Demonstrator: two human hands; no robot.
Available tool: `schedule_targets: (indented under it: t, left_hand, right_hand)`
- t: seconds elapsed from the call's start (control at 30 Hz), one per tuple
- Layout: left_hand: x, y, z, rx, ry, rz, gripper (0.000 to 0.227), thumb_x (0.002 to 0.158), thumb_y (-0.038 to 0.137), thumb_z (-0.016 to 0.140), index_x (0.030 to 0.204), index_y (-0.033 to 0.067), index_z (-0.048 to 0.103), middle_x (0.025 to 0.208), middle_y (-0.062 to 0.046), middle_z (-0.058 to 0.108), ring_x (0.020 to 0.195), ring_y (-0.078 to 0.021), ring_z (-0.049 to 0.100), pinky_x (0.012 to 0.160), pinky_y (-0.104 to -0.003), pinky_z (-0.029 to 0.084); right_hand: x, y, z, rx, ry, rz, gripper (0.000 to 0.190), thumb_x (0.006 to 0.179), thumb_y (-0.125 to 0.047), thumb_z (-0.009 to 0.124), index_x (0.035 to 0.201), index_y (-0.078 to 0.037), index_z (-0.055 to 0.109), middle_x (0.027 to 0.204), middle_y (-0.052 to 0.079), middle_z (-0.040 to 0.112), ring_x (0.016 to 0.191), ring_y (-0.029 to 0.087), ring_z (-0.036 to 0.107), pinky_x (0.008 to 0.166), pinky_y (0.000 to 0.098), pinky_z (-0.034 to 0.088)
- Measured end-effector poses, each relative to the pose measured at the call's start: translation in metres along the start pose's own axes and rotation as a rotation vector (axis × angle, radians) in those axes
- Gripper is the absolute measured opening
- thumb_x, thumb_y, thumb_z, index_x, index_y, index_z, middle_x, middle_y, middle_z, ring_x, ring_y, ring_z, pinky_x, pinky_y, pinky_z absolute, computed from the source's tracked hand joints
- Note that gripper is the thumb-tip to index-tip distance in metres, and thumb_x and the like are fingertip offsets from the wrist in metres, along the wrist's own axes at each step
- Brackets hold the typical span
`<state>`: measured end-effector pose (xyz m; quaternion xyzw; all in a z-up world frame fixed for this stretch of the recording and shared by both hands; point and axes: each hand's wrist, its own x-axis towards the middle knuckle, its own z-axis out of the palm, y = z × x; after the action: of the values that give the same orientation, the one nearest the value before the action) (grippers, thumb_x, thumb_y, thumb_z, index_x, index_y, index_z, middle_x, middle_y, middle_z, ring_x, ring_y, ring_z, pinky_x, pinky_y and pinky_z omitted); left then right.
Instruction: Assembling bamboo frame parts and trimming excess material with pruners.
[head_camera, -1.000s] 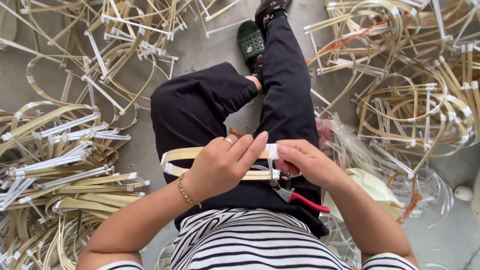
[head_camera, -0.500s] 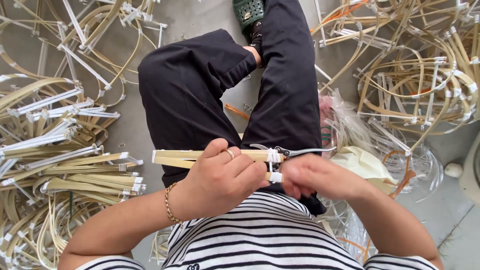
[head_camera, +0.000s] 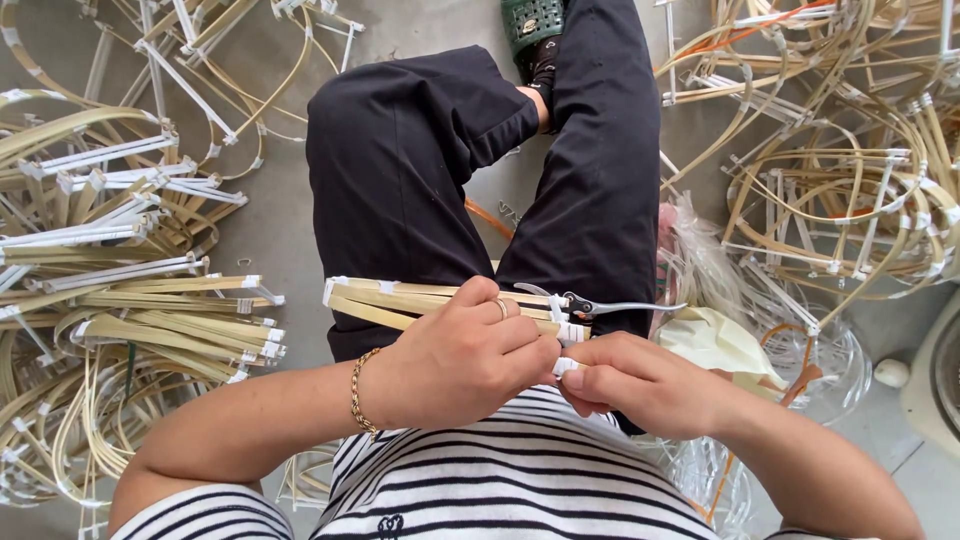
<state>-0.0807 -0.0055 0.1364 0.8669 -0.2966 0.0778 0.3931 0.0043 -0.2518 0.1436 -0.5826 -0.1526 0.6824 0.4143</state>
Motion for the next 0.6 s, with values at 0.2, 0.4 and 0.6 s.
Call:
schedule_targets:
  t: [0.2,0.4,0.6]
  left_hand:
    - [0.016,-0.017,0.001,0.077,0.098,0.053,0.023,0.100,0.023,0.066,0.116,0.0061,0.065,0.094,-0.002,0.057,0.086,-0.0182,0.060,0.090,-0.036,0.043]
    - [0.035,-0.050,0.007,0.158,0.189,0.082,0.026,0.092,0.013,0.062,0.116,0.0039,0.059,0.103,-0.011,0.062,0.087,-0.0215,0.064,0.076,-0.034,0.052]
    - [0.051,-0.102,-0.006,0.454,0.021,-0.036,0.042,0.096,0.010,0.067,0.137,0.0016,0.063,0.082,-0.005,0.062,0.073,-0.0194,0.065,0.063,-0.032,0.052]
  right_hand:
    - [-0.015,0.020,-0.012,0.103,0.135,-0.057,0.033,0.102,-0.029,0.049,0.106,-0.004,0.069,0.078,0.003,0.056,0.068,0.013,0.046,0.060,0.0284,0.041]
    - [-0.008,0.105,-0.009,-1.333,0.797,-0.247,0.091,0.068,-0.059,0.074,0.140,-0.010,0.050,0.139,0.019,0.053,0.129,0.043,0.050,0.107,0.0573,0.033]
    - [-0.023,0.138,-0.022,-1.218,0.639,0.151,0.119,0.060,-0.060,0.084,0.157,-0.014,0.034,0.143,0.010,0.050,0.128,0.030,0.049,0.116,0.0624,0.022]
